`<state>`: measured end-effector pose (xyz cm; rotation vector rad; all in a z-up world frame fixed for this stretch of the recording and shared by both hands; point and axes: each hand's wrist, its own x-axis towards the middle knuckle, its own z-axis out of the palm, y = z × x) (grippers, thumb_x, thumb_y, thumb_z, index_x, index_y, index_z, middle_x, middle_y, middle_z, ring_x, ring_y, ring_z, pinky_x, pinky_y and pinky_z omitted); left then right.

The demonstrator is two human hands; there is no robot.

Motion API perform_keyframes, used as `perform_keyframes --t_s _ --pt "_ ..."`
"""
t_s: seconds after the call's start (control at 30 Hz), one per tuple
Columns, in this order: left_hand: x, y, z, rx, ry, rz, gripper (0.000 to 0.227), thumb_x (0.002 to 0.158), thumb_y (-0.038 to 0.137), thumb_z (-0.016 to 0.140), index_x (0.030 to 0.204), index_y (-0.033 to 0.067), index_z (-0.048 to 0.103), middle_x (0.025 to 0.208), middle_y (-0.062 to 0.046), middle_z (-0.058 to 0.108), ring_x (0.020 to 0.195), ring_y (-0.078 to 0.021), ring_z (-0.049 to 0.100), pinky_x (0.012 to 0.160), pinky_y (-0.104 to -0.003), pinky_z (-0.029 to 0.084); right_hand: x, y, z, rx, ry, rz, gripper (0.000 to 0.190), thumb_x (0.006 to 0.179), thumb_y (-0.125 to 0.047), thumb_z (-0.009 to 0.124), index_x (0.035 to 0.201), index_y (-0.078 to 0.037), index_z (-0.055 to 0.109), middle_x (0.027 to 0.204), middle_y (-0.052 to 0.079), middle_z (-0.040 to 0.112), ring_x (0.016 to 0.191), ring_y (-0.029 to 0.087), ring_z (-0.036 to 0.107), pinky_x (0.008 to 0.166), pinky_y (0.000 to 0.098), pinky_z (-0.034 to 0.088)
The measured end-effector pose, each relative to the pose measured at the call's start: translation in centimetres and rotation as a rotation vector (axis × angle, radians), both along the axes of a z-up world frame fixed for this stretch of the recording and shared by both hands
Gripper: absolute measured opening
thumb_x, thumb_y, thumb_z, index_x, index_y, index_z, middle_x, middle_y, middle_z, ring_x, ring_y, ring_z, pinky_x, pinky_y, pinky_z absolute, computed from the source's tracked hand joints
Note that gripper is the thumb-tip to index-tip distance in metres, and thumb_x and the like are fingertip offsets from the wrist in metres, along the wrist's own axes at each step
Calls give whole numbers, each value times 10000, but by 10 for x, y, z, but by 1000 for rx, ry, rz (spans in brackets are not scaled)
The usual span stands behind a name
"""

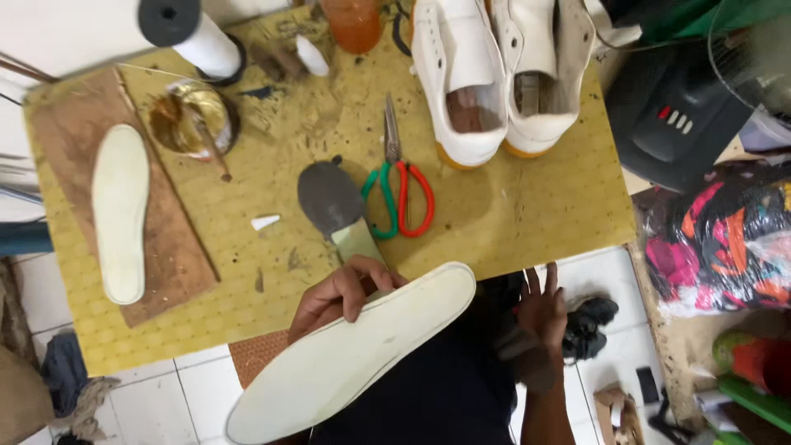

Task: The person aligns a dark rubber sole with a white foam insole, pressing the edges together to bond them. They then flip the combined insole, smooth the surface, and place it into a white shoe to check the fit.

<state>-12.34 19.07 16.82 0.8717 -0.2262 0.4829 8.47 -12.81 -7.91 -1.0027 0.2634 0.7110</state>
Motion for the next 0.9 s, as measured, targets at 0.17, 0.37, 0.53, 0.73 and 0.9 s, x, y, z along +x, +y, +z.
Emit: perform_keyframes --t_s 0.17,0.37,0.53,0.73,0.9 --pt "5 -21 10 -144 97 2 165 1132 236 512 1059 104 579 1290 -160 491 1314 -394 560 1171 -542 431 -22 -31 39 209 2 167 814 954 -589 673 1564 -99 451 1551 231 517 1440 294 463 998 395 427" --pt "25 -12 -11 -80 136 -87 78 1095 165 538 1120 112 589 1365 -126 490 1397 -351 523 1210 -495 443 19 -26 88 -707 -139 978 821 777 -206 808 1553 -231 544 1272 74 658 1185 248 638 995 412 523" --pt "59 -34 -29 -433 428 42 186 1054 248 531 1000 106 638 1150 -177 593 1007 -249 613 808 -299 466 12 -15 124 -770 -130 1141 831 812 -86 860 1537 -296 511 863 89 568 819 161 542 742 280 404" --pt "99 -57 -54 -752 369 -76 493 1099 515 452 1101 68 660 1145 -153 695 1029 -281 685 880 -394 535 15 -126 100 -364 54 807 1068 657 46 888 1600 -89 406 1044 274 776 896 308 716 787 379 512" --pt "123 -63 -35 -1003 280 -90 655 1110 575 421 1269 0 692 1235 -107 732 1134 -255 702 1034 -373 541 -22 -93 165 24 -224 200 409 525 -57 640 897 109 615 553 32 380 513 146 349 442 277 146"
